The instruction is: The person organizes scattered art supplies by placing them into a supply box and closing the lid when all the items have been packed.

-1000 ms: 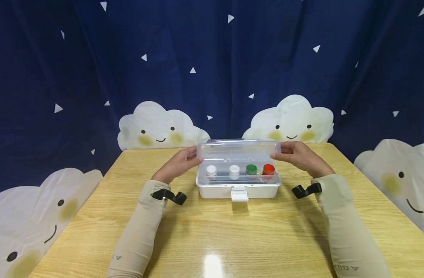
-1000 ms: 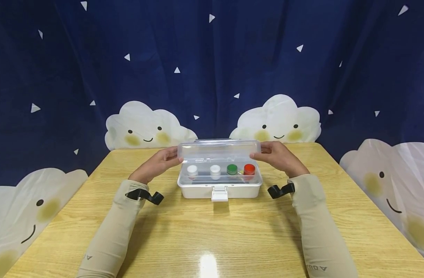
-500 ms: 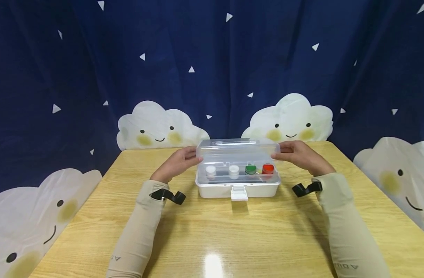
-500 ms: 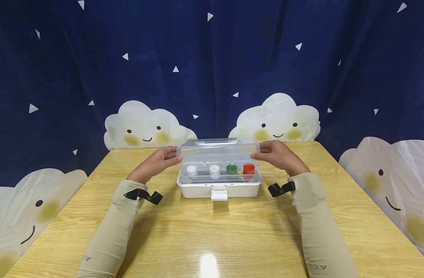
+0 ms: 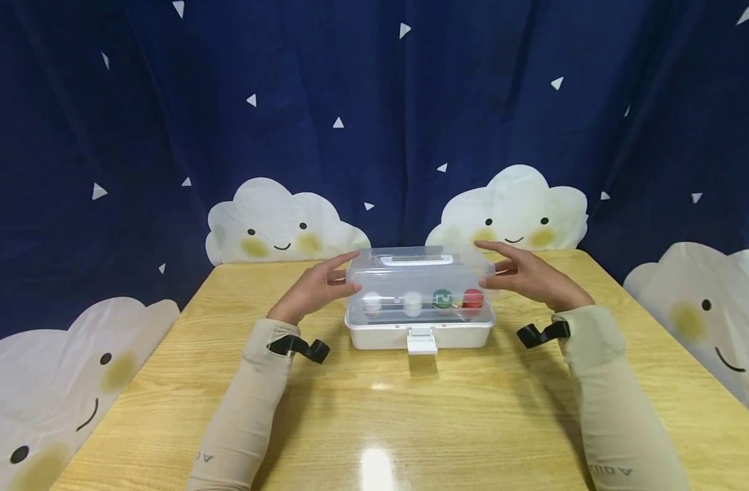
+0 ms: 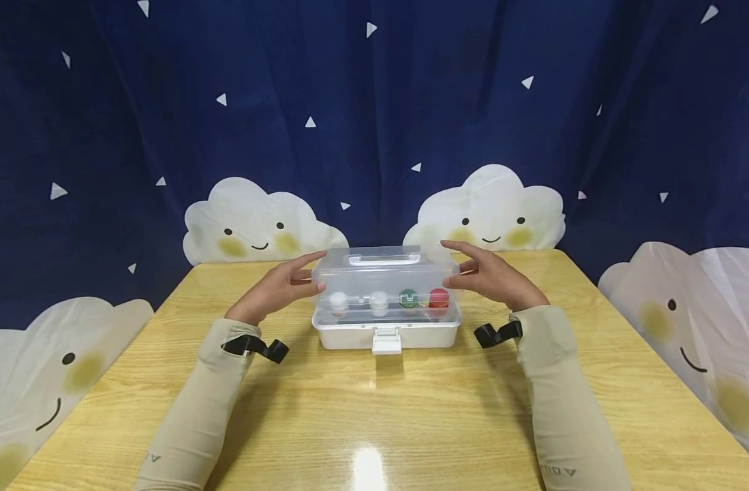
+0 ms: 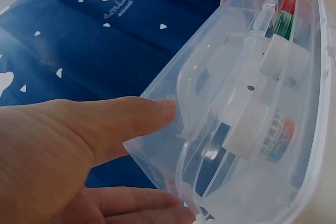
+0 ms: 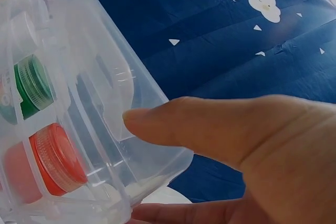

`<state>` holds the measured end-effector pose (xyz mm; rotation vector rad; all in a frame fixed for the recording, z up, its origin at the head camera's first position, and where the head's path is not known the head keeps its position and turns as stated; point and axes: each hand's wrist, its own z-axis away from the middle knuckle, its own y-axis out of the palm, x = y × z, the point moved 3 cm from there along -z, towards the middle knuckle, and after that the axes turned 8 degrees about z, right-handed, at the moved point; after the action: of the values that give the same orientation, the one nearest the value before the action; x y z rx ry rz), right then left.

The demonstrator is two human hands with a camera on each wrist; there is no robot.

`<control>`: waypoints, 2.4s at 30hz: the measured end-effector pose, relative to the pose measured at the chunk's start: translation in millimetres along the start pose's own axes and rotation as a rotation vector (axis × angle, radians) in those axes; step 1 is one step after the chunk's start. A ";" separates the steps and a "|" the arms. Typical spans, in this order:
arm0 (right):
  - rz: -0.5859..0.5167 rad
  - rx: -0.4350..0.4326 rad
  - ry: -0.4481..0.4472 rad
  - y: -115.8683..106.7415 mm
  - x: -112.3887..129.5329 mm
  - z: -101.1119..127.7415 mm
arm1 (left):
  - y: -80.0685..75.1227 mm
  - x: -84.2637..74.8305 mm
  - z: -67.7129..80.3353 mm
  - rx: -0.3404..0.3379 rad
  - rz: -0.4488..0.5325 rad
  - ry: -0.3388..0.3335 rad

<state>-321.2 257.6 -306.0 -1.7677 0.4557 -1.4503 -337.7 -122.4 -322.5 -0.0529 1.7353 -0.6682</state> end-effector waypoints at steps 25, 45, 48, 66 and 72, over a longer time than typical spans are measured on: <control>-0.001 0.065 -0.090 0.5 -1.8 -0.1 | 2.5 -5.4 1.2 0.023 -0.117 0.081; 0.032 0.093 -0.116 3.7 -8.7 0.9 | 3.8 -3.8 3.6 0.057 -0.161 0.002; 0.037 0.101 -0.107 3.9 -8.1 1.8 | 3.8 -3.8 3.5 0.064 -0.166 -0.003; 0.065 0.104 -0.102 4.5 -6.8 1.6 | 2.6 -3.6 4.8 0.072 -0.173 -0.022; 0.069 0.107 -0.104 4.1 -6.5 2.0 | 3.3 -3.8 4.9 0.085 -0.169 -0.028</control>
<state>-320.4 260.3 -313.4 -1.7163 0.3748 -1.3040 -331.2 -120.2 -321.3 -0.1500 1.6863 -0.8607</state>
